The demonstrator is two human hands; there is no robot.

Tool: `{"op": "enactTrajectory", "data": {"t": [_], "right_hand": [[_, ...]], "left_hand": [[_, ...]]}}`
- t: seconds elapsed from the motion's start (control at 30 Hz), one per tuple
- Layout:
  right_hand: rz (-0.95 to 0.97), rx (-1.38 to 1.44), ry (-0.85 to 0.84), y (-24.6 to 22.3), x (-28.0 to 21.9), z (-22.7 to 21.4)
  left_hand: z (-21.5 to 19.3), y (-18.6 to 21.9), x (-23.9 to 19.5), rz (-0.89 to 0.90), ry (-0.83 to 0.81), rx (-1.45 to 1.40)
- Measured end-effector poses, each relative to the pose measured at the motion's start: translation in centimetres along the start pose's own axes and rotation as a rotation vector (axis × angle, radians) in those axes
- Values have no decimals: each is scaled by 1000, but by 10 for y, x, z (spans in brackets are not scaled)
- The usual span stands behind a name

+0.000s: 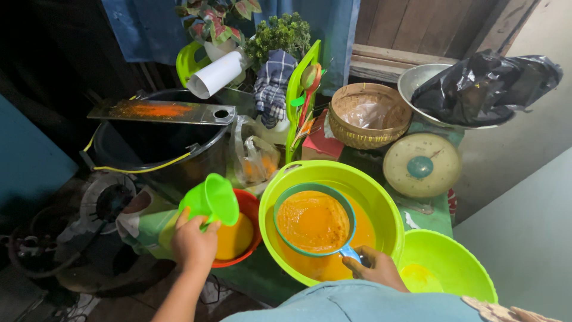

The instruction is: The person pours an orange liquid from a red bowl through a green strainer into a larger green basin. They repeatedly scoop the liquid with a green cup and press the pulp in the strainer with their hand to extract more liquid. The process continues until the red bowl is empty.

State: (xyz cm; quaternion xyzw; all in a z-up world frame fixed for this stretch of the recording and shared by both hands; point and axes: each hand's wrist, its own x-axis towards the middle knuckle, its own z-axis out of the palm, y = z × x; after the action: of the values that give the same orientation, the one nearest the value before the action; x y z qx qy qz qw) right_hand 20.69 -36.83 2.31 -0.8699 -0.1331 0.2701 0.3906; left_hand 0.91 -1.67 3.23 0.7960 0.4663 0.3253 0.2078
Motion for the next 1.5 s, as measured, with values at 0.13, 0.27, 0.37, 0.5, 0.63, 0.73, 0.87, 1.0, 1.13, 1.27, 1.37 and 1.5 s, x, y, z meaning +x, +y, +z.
{"op": "enactTrajectory", "data": {"t": [0.13,0.27,0.37,0.5,0.63,0.73,0.87,1.0,1.13,1.27,1.37,1.5], "right_hand": [[14,10,7,0,0,1],[0,22,10,2,2,2],[3,17,19,4,4,3],[38,44,32,3,3,5],[52,9,53,-1,0,3],[70,-24,59,-3,0,2],[46,10,58,-3,1,3],[87,-20,72,-1,3,5],[53,23,80,-2,3,5],[71,28,85,-3,1,5],[74,50,66,-6,-1,4],[76,45,73,-8,-4,3]], "left_hand": [[3,-22,-10,16,-141,120],[4,-25,-18,-100,-328,207],[9,-23,-17,-106,-378,229],[15,-24,-16,-93,-414,225],[21,-26,-16,-158,-469,243],[24,-32,-19,-127,-453,255],[30,-42,-19,-108,-446,243],[40,-42,-12,-72,-475,288],[43,-40,-12,-50,-498,356],[53,-39,-16,-12,-487,356],[62,-40,-20,5,-461,288],[66,-43,-17,-10,-369,205]]}}
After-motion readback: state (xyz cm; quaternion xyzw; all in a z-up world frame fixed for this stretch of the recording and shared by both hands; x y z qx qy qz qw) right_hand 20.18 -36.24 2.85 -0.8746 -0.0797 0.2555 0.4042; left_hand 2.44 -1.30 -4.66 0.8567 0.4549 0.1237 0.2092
